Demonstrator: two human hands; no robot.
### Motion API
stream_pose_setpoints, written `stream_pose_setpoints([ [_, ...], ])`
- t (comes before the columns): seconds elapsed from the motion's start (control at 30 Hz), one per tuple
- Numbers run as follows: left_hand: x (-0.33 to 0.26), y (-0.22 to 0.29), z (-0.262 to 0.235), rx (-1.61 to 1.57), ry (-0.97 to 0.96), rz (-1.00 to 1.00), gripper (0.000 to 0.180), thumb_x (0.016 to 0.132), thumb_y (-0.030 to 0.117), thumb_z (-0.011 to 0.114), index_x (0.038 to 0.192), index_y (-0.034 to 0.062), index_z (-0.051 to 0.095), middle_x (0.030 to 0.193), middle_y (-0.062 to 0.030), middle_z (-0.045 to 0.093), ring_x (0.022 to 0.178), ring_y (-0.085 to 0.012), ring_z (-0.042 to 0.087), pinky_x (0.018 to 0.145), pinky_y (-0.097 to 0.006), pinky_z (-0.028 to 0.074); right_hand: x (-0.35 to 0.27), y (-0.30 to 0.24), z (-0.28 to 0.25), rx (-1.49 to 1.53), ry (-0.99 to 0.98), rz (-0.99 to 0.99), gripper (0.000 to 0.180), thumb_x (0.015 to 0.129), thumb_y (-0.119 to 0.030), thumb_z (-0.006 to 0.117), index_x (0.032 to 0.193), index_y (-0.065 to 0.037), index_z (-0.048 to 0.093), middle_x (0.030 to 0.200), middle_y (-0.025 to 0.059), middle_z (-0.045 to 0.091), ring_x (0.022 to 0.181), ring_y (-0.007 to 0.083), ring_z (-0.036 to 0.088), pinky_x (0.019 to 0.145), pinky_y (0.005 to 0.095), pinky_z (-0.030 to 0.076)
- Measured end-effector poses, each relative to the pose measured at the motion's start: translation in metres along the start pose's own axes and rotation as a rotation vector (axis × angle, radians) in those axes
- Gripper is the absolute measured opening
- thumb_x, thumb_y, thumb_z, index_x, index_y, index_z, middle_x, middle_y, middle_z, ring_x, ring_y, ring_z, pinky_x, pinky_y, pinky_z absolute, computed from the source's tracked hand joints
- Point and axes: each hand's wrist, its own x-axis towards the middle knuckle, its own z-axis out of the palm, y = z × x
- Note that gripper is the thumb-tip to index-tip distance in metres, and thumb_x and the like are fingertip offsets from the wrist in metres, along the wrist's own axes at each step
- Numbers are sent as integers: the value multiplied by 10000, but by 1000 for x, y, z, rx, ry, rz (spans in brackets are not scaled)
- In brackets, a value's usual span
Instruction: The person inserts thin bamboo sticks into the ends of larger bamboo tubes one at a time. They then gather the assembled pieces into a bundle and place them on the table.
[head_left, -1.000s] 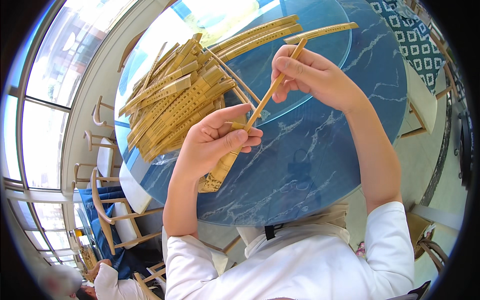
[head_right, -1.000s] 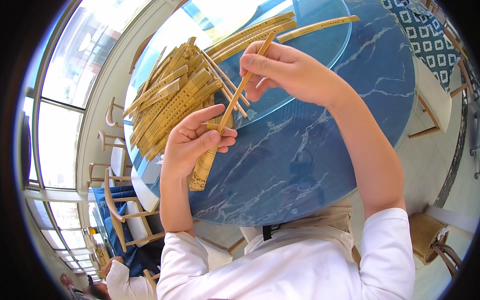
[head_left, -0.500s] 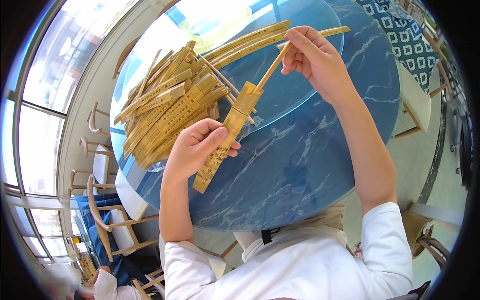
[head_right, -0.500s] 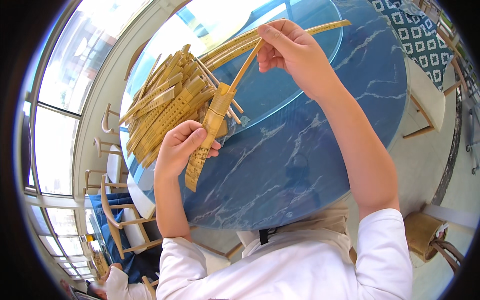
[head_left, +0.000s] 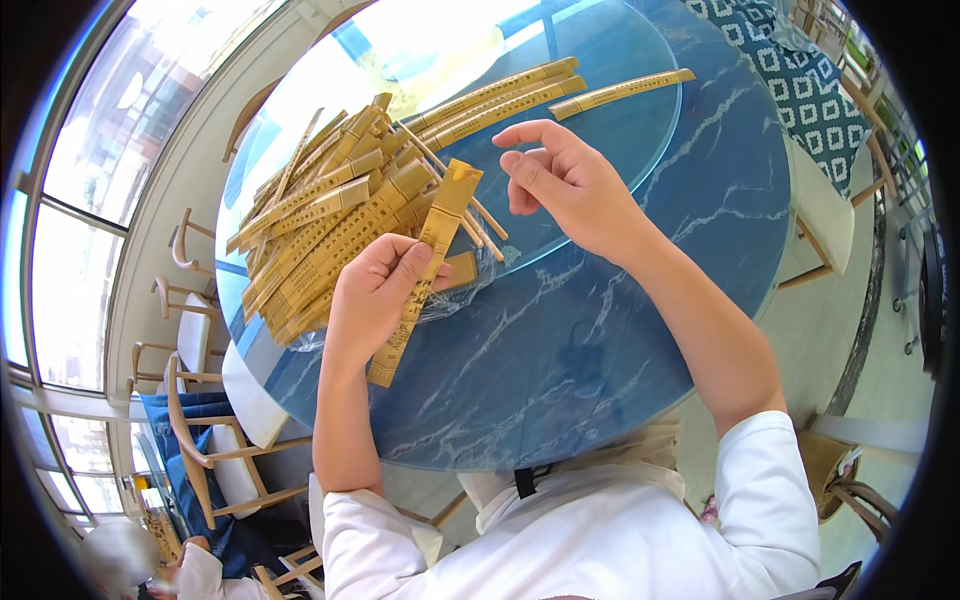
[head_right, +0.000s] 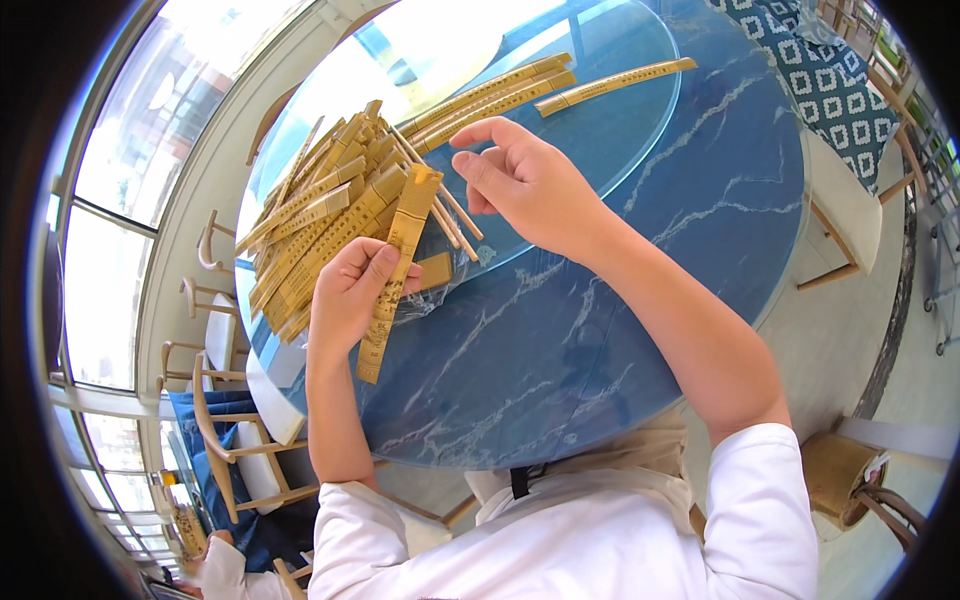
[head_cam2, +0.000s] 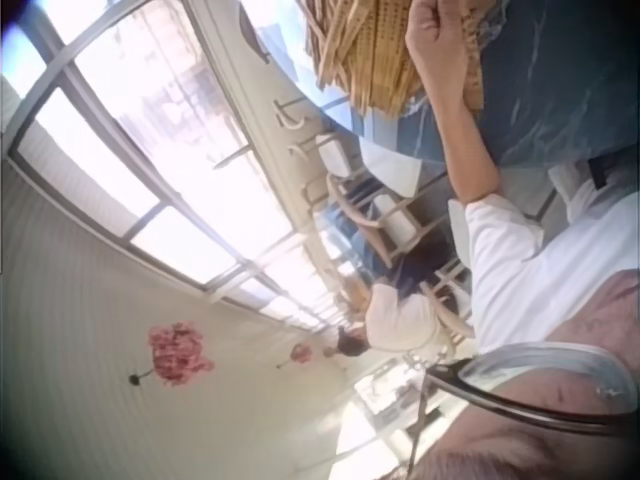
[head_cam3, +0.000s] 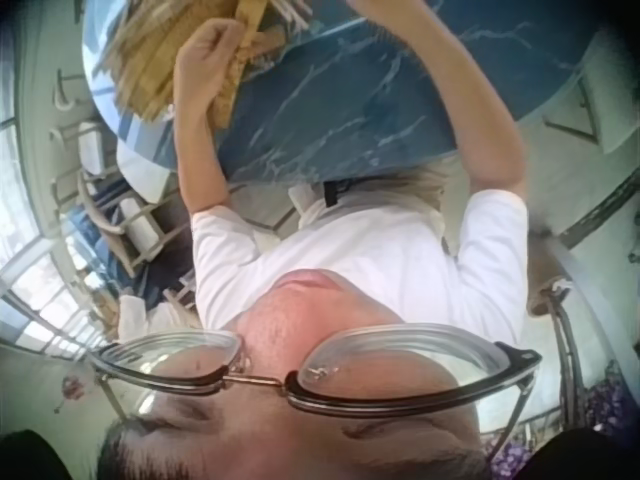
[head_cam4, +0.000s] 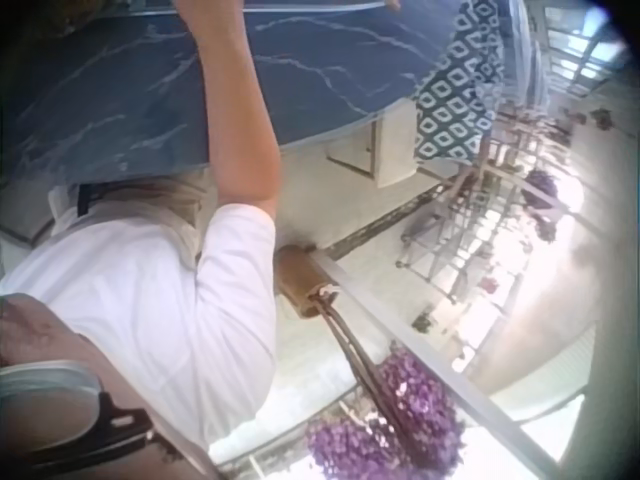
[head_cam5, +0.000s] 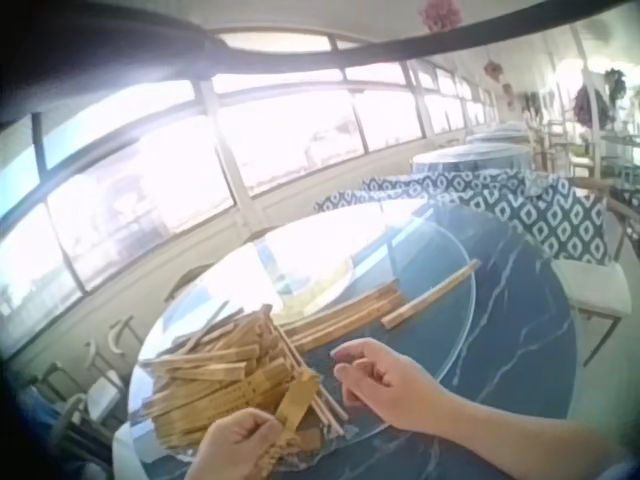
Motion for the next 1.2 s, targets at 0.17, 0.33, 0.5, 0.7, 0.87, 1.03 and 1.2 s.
stream_pose_setpoints([
  [0.17, 1, 3, -3, 35, 15, -19, 226, 1105, 205, 606, 1066, -14, 647, 927, -71, 738, 843, -128, 715, 781, -268, 577, -6, 31, 10, -794, 16, -419, 261, 901, -231, 779, 1006, 2, 730, 1161, 145, 696, 1261, 351, 552, 1060, 452, 468],
  [0.33, 4, 4, -2, 77, -15, -40, 216, 1107, 190, 596, 1068, -18, 638, 914, -50, 711, 842, -117, 690, 796, -277, 556, -5, 40, 11, -951, 9, -484, 177, 906, -172, 744, 961, -6, 714, 1100, 140, 717, 1154, 338, 636, 1023, 452, 495],
  [0.5, 1, 2, -9, 89, -10, -58, 211, 1103, 189, 599, 1082, -18, 632, 921, -51, 710, 855, -114, 691, 793, -278, 563, 9, -3, -18, -553, 249, 31, 191, 1006, -168, 654, 1075, 7, 683, 919, 92, 741, 829, 195, 699, 785, 325, 543],
  [0.7, 5, 0, -9, 10, -25, -70, 216, 1102, 196, 602, 1085, -19, 618, 934, -47, 700, 851, -103, 676, 794, -281, 565, 23, -1, -106, 279, 612, -285, 175, 1088, -192, 610, 1087, -21, 646, 861, 32, 648, 815, 124, 654, 845, 311, 588],
  [0.87, 8, -9, -11, 82, -18, -14, 260, 1096, 237, 598, 1070, -21, 623, 906, -70, 723, 850, -143, 730, 796, -303, 560, 22, 7, -137, 436, 719, -412, 225, 1113, -232, 589, 986, -46, 593, 766, 8, 538, 721, 118, 571, 803, 309, 585],
  [1.03, 6, -5, -11, 102, -20, -47, 257, 1094, 237, 599, 1072, -18, 622, 906, -70, 724, 850, -148, 731, 795, -301, 559, 23, 6, -132, 491, 711, -371, 222, 1106, -234, 603, 983, -49, 590, 749, 5, 530, 699, 112, 559, 777, 305, 575],
  [1.2, 7, -7, -10, 97, -25, -38, 252, 1091, 235, 602, 1065, -14, 624, 905, -70, 727, 849, -149, 734, 794, -302, 559, 25, 4, -124, 403, 760, -368, 234, 1091, -250, 636, 983, -47, 595, 720, 0, 533, 679, 114, 578, 764, 304, 570],
])
